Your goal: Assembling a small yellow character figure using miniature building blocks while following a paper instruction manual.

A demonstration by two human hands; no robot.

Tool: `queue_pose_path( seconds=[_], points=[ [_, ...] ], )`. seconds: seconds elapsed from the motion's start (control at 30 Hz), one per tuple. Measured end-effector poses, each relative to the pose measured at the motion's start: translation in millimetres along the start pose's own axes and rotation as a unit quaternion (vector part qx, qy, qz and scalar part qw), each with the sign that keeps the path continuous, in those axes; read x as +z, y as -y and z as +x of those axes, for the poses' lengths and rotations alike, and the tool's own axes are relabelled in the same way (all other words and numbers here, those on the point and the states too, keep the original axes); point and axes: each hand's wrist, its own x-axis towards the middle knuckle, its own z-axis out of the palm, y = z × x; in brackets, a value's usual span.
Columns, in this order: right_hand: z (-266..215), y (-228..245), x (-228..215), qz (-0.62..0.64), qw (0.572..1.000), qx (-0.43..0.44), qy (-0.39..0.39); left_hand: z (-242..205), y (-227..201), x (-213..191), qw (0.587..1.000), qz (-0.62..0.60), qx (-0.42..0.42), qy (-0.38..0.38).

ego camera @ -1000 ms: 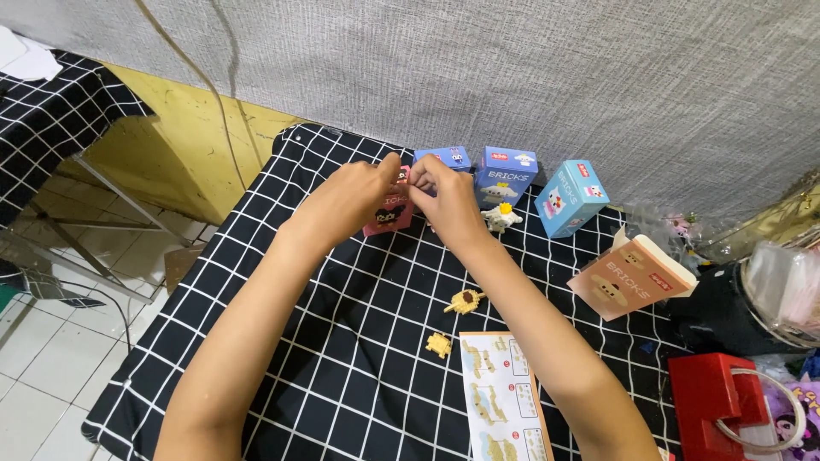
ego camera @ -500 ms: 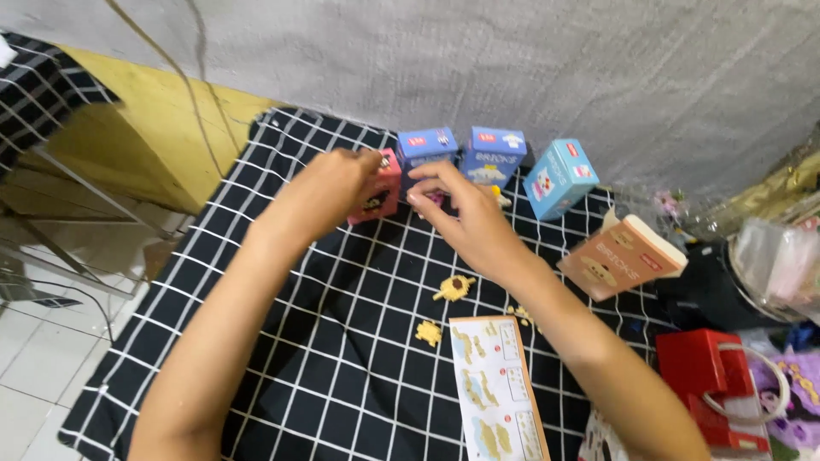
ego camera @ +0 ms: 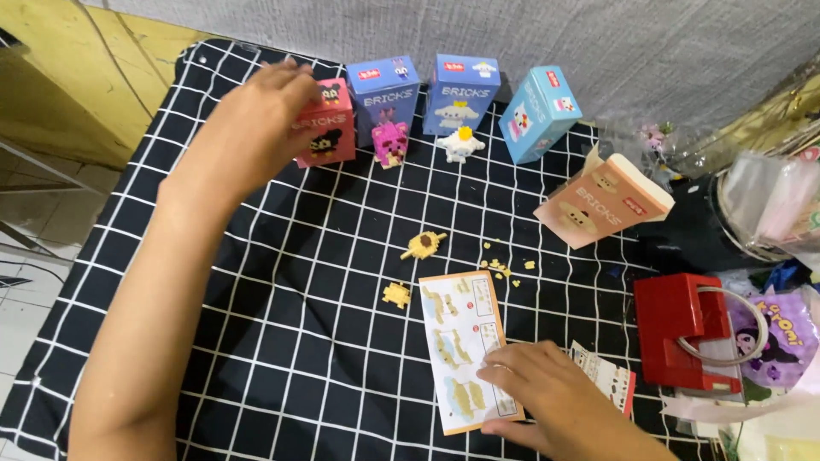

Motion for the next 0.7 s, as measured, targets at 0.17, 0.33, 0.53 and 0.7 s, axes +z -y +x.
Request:
queue_pose_path(
  seconds=[0.17, 0.33, 0.53, 0.7],
  points=[
    [-12, -2, -4, -0.026, 0.999, 0.013, -0.036, -3, -56, -22, 0.995, 0.019, 0.080, -0.051],
    [-14, -22, 9, -0.078, 0.993, 0.002, 0.086, -38, -146, -7, 0.968, -0.096, 0.230, 0.036],
    [-10, -20, 10, -0.117, 0.986, -0.119, -0.011, -97, -210, 43, 0.928, -0.227, 0.238, 0.174],
    [0, -13, 18, -0.201, 0.963, -0.180, -0.016, -119, -223, 67, 0.938, -0.191, 0.253, 0.139]
  ],
)
